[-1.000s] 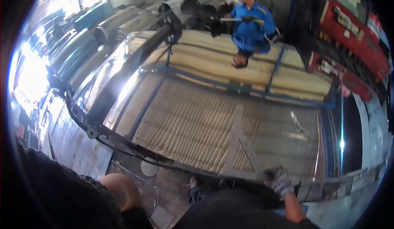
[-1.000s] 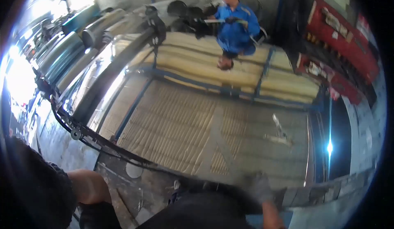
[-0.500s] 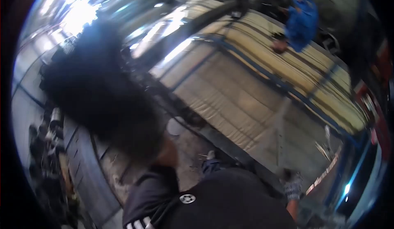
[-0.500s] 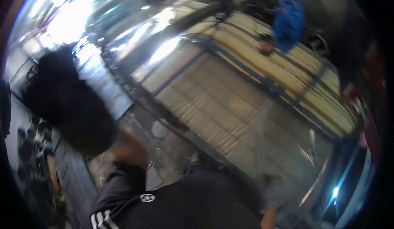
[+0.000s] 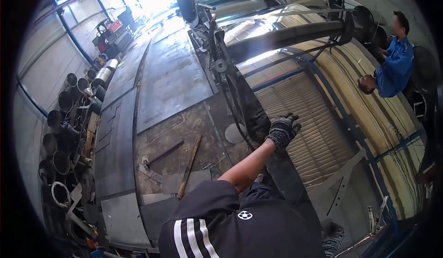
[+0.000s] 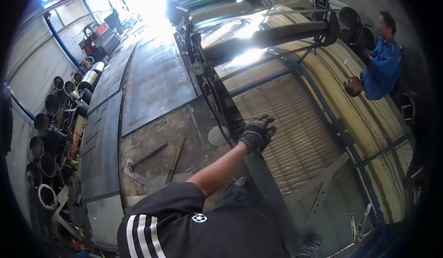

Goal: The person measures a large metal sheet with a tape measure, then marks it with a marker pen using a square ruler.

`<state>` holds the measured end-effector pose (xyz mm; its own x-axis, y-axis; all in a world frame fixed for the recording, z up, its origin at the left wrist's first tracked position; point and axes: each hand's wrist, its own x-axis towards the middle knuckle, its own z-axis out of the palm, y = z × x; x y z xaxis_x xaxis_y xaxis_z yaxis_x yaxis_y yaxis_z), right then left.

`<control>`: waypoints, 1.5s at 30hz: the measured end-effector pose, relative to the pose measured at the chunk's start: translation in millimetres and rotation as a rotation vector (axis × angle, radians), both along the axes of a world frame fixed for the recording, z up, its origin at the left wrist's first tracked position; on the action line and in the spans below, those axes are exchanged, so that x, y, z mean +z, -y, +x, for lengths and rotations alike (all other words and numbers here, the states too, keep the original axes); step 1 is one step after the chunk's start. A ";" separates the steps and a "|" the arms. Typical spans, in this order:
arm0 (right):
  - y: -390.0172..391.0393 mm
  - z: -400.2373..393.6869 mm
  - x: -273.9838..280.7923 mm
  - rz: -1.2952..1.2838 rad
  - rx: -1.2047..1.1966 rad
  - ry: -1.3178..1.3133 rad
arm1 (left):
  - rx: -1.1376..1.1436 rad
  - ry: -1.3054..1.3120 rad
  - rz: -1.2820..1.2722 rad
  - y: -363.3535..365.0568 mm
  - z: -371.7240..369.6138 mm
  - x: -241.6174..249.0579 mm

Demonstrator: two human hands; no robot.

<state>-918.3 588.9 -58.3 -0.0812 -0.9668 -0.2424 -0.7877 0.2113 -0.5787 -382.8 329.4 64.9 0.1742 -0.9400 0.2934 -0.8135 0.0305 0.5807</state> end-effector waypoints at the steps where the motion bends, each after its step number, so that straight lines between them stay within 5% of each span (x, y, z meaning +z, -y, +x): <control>1: 0.1 -3.6 -6.5 -0.023 0.011 -0.035 | -0.002 0.001 -0.002 3.4 1.2 -11.8; 4: -0.4 24.3 36.7 -0.092 0.060 -0.220 | 0.038 0.101 0.016 1.8 7.5 -47.8; 10: -1.6 45.1 71.9 -0.067 0.035 -0.182 | 0.049 0.286 -0.028 -2.2 -3.9 -68.8; 45: -1.1 34.3 54.1 -0.074 -0.005 -0.074 | 0.046 0.345 -0.043 -4.5 -10.4 -68.9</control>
